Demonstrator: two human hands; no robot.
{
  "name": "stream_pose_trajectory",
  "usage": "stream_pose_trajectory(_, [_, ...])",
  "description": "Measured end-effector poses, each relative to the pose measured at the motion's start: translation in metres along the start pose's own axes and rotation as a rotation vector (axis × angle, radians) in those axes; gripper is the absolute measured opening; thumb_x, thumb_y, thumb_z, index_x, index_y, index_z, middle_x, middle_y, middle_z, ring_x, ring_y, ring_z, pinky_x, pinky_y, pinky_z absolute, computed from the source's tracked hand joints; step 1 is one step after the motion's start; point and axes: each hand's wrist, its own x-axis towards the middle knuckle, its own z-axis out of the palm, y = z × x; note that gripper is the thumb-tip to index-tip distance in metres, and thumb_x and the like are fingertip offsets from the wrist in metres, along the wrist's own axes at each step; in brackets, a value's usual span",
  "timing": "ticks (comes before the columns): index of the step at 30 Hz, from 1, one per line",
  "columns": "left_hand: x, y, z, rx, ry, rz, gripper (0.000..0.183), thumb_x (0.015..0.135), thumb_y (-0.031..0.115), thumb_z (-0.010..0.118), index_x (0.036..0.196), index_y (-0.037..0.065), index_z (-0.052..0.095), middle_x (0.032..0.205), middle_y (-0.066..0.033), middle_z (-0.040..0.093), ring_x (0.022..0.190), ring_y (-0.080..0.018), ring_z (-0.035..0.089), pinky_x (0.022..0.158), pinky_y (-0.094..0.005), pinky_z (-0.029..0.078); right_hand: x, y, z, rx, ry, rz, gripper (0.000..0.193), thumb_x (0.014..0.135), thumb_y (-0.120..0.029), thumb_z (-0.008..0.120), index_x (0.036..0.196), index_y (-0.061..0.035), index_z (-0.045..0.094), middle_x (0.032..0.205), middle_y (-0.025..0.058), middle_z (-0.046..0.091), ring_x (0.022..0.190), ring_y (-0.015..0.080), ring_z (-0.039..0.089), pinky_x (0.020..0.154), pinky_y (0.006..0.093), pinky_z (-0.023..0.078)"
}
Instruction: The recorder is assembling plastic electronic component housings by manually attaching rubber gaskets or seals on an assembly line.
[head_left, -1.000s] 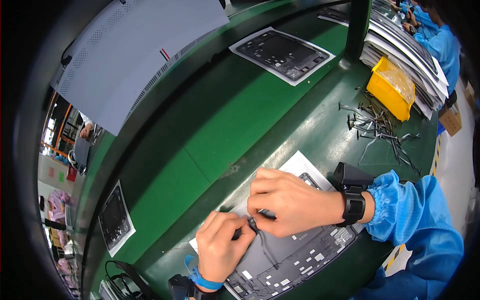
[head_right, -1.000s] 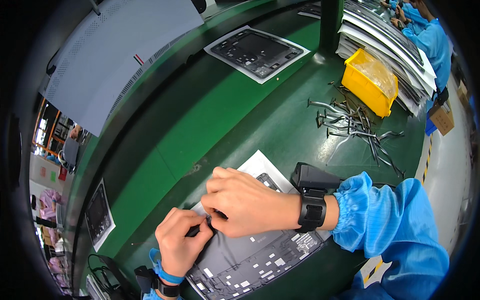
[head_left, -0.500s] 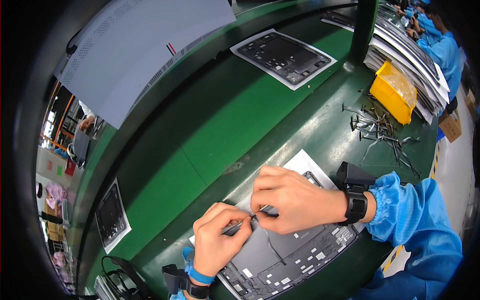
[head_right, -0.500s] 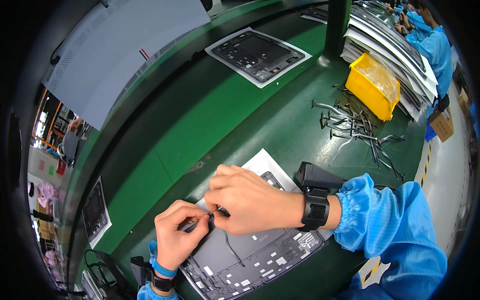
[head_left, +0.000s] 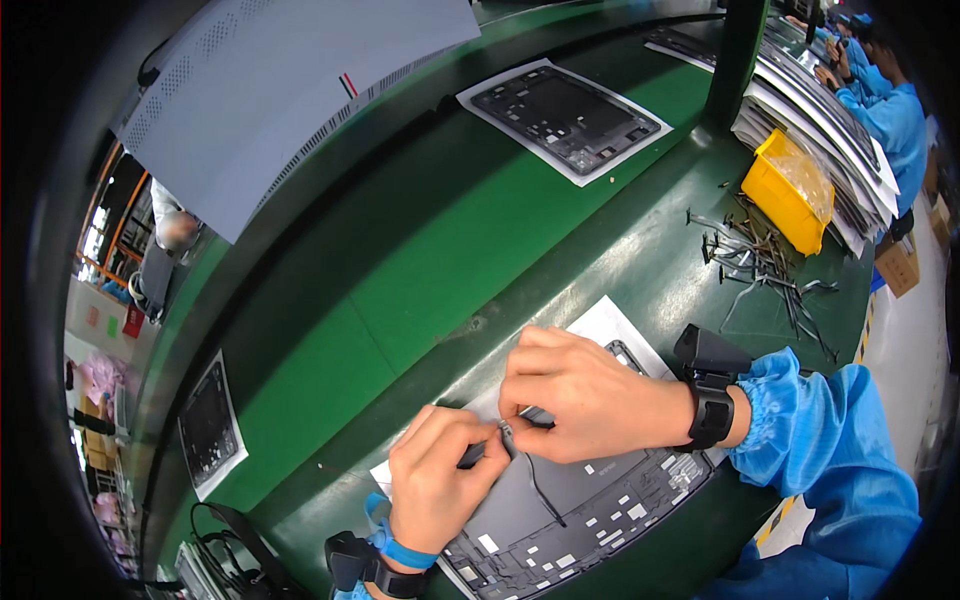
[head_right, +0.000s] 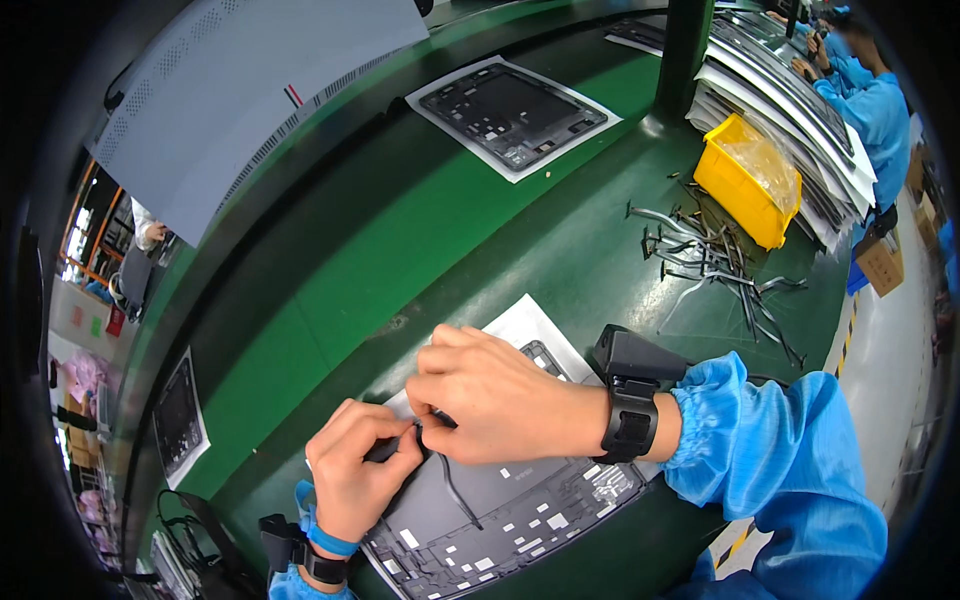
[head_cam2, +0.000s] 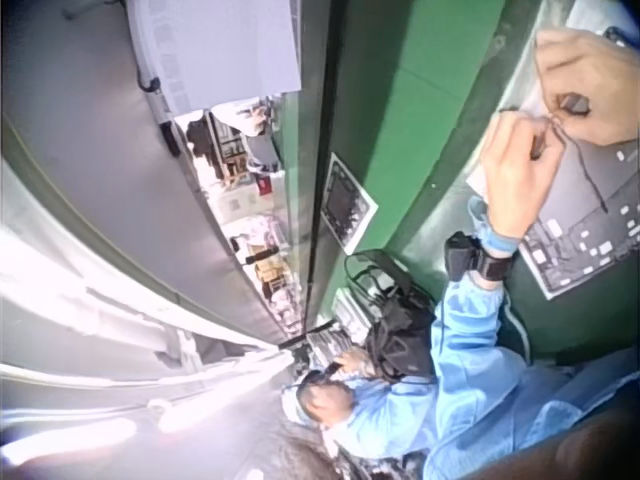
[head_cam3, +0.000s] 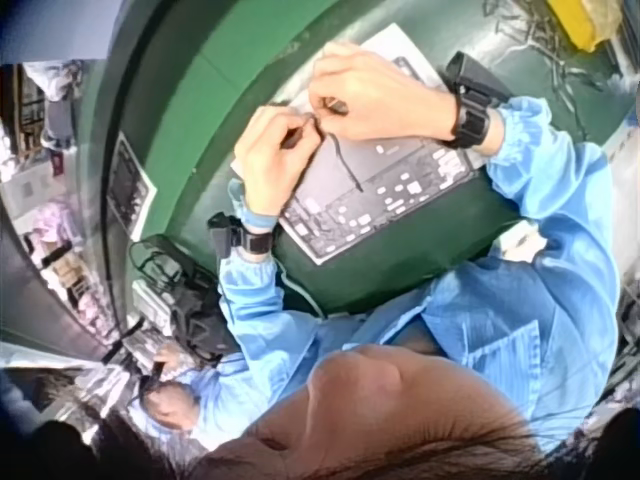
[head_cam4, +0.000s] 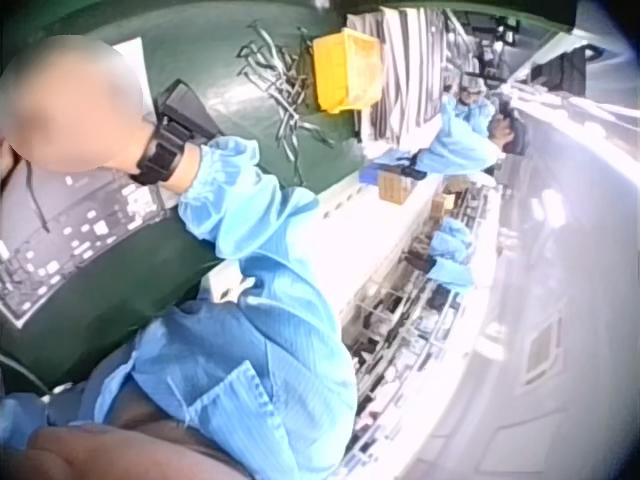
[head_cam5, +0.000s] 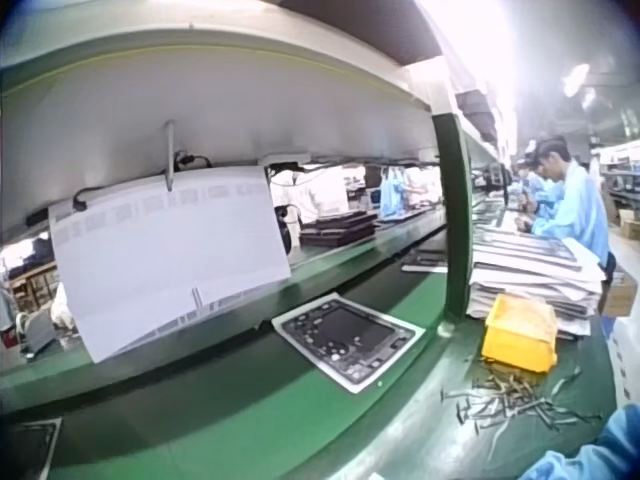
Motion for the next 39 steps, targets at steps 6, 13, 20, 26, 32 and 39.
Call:
stream_pose_trajectory(6, [0.001, -0.007, 0.0, -0.039, -0.008, 0.012, 0.019, 0.069, -0.006, 0.083, 0.082, 0.001, 0.071, 0.082, -0.0088, 0.07, 0.073, -0.0252, 0.066, 0.063, -0.034, 0.053, 0.0, -0.001, 0.001, -0.095, -0.007, -0.062, 0.013, 0.074, -0.005, 0.075, 0.076, -0.0047, 0.062, 0.082, 0.0069, 0.056, 0.082, 0.0281, 0.056, 0.071, 0.0399, 0.049])
stream_pose_trajectory(13, [0.0, -0.005, 0.005, 0.038, 0.025, 0.035, 0.019, 0.068, -0.006, 0.083, 0.08, 0.001, 0.07, 0.082, -0.0083, 0.07, 0.071, -0.0251, 0.065, 0.062, -0.0343, 0.052, -0.002, 0.002, -0.003, -0.003, -0.04, -0.105, 0.013, 0.074, -0.001, 0.074, 0.077, -0.0023, 0.061, 0.085, 0.0083, 0.056, 0.082, 0.0283, 0.057, 0.071, 0.0407, 0.051])
stream_pose_trajectory(20, [0.002, -0.007, 0.004, -0.022, 0.0, 0.053, 0.023, 0.068, -0.008, 0.083, 0.079, 0.001, 0.065, 0.082, -0.0078, 0.066, 0.071, -0.0257, 0.063, 0.061, -0.0353, 0.051, -0.002, 0.004, -0.006, -0.043, -0.085, -0.148, 0.015, 0.074, -0.002, 0.075, 0.075, -0.0019, 0.06, 0.087, 0.0078, 0.056, 0.083, 0.027, 0.057, 0.072, 0.0396, 0.052])
stream_pose_trajectory(26, [0.007, -0.004, -0.003, -0.065, -0.039, -0.039, 0.02, 0.068, -0.008, 0.081, 0.078, 0.001, 0.065, 0.08, -0.0083, 0.064, 0.072, -0.0271, 0.062, 0.063, -0.0365, 0.051, 0.004, 0.004, -0.005, 0.11, -0.082, -0.014, 0.017, 0.07, 0.002, 0.08, 0.082, -0.0047, 0.069, 0.085, 0.0052, 0.059, 0.077, 0.027, 0.058, 0.067, 0.0378, 0.05])
stream_pose_trajectory(32, [0.015, 0.005, -0.011, -0.161, -0.144, -0.352, 0.012, 0.07, -0.002, 0.079, 0.074, -0.002, 0.067, 0.073, -0.0108, 0.065, 0.069, -0.0298, 0.062, 0.063, -0.0387, 0.049, 0.009, 0.0, -0.006, 0.109, -0.129, 0.036, 0.018, 0.07, 0.002, 0.08, 0.082, -0.0054, 0.069, 0.084, 0.0054, 0.059, 0.077, 0.0271, 0.059, 0.065, 0.037, 0.048])
stream_pose_trajectory(39, [0.01, 0.007, -0.005, -0.039, -0.094, -0.225, 0.015, 0.069, -0.002, 0.08, 0.075, 0.001, 0.066, 0.074, -0.0106, 0.063, 0.07, -0.0311, 0.06, 0.061, -0.041, 0.047, 0.009, 0.002, -0.005, 0.019, -0.09, -0.07, 0.021, 0.068, 0.003, 0.08, 0.083, -0.0049, 0.068, 0.085, 0.0057, 0.058, 0.077, 0.0267, 0.058, 0.065, 0.0367, 0.049])
